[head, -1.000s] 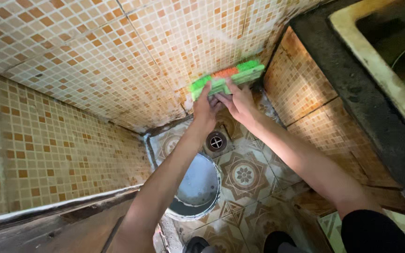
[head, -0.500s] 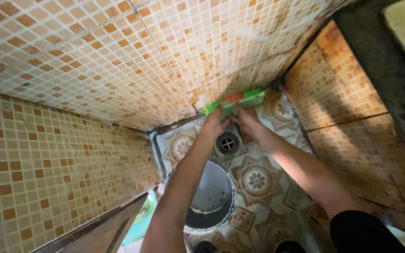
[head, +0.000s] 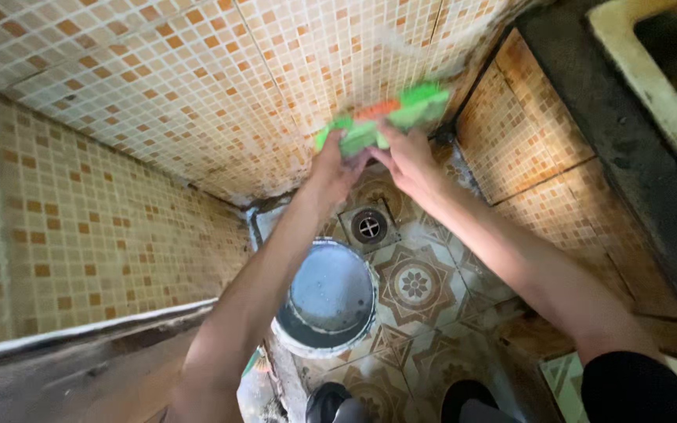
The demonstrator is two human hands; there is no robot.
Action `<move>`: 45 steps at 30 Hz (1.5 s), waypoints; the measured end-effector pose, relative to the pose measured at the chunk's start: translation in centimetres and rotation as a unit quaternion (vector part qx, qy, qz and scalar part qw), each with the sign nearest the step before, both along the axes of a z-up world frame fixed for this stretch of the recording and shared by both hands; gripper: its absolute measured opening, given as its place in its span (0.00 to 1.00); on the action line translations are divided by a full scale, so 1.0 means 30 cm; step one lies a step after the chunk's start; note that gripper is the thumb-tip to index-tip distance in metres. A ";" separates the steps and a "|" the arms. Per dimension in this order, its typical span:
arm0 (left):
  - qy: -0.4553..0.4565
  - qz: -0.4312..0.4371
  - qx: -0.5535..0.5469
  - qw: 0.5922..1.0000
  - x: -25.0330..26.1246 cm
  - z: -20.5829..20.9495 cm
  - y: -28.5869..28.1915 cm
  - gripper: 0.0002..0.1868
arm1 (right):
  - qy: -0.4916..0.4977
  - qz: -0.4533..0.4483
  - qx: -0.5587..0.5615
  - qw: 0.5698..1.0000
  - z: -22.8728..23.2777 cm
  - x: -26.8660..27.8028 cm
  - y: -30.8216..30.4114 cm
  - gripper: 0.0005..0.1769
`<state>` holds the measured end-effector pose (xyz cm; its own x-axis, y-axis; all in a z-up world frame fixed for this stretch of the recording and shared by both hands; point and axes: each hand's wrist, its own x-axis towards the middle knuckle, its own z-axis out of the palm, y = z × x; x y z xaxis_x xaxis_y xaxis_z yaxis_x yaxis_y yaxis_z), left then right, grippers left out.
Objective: The person cleans the wall tiles in a bathroom using a sponge, dipping it into a bucket of liquid and scrubbing the grout and tile surfaces.
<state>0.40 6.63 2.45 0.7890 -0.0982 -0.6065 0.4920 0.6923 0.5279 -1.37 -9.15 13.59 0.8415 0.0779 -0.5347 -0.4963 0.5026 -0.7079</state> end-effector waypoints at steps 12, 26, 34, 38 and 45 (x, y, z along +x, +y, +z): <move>0.044 -0.311 0.404 0.859 -0.138 -0.131 0.235 0.46 | -0.026 0.101 -0.095 0.990 -0.448 -0.001 0.110 0.22; -0.134 -0.445 0.709 0.531 -0.082 -0.566 0.359 0.33 | 0.021 0.117 -0.139 0.983 -0.807 0.071 0.106 0.20; -0.155 -0.482 0.721 0.473 -0.118 -0.270 0.192 0.31 | -0.030 0.056 -0.190 0.980 -0.780 0.117 -0.025 0.16; -0.095 -0.521 0.688 0.496 -0.118 -0.234 0.170 0.31 | 0.037 0.196 -0.263 0.944 -0.837 0.088 0.041 0.30; -0.083 -0.494 0.758 0.419 -0.019 -0.238 0.116 0.25 | -0.008 0.155 -0.203 0.967 -0.951 0.097 -0.055 0.31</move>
<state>-0.17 10.12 -4.68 0.8612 -0.0280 -0.5074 0.0129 -0.9970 0.0770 1.53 -10.81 -14.94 0.8201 0.1134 -0.5608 -0.5654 0.0104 -0.8247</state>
